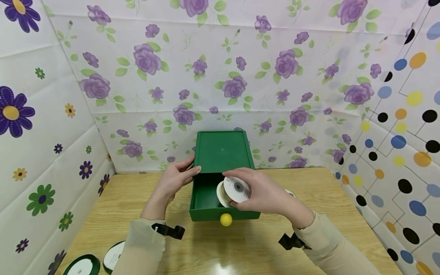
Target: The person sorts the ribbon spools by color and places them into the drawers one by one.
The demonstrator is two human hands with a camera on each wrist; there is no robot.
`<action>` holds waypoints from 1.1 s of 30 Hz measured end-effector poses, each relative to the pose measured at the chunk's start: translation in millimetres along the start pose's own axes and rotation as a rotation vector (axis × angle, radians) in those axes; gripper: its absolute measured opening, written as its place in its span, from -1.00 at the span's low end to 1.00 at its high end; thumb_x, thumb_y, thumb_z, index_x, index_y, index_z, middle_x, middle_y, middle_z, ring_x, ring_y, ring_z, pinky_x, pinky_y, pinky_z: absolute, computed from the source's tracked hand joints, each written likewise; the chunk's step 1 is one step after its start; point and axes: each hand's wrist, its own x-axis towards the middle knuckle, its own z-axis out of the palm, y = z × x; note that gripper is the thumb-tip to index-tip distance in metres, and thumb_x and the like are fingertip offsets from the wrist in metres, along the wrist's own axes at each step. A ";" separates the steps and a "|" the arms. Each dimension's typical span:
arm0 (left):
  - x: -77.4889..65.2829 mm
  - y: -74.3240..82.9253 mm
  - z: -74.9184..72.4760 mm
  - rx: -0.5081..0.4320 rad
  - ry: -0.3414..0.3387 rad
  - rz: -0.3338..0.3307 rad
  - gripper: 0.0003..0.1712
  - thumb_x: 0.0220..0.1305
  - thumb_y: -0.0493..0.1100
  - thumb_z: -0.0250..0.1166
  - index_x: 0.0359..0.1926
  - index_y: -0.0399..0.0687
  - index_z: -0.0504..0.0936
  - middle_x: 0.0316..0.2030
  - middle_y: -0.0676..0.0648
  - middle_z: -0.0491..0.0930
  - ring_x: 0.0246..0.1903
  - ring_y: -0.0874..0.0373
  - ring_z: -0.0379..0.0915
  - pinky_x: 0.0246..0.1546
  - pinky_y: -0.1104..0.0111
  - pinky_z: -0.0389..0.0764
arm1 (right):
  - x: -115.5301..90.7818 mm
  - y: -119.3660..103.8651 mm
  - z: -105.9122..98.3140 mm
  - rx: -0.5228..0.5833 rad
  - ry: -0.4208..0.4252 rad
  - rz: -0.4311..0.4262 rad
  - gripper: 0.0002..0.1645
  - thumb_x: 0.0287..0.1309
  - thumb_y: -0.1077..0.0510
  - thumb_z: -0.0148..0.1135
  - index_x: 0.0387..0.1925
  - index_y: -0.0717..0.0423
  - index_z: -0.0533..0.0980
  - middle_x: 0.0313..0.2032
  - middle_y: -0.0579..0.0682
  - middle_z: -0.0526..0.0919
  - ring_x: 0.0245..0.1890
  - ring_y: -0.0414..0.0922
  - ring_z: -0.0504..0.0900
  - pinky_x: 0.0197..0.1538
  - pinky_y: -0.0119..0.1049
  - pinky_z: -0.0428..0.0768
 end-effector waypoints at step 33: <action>1.7 -1.9 -1.3 0.013 -0.010 0.001 -0.11 0.52 0.03 0.41 0.68 -0.04 0.20 0.66 -0.15 0.09 0.57 -0.16 0.16 0.47 -0.06 0.37 | 27.4 7.9 -7.8 0.015 -0.275 -0.117 -0.10 0.24 0.06 0.61 0.55 0.00 0.44 0.39 -0.12 0.56 0.14 -0.21 0.60 0.10 -0.21 0.63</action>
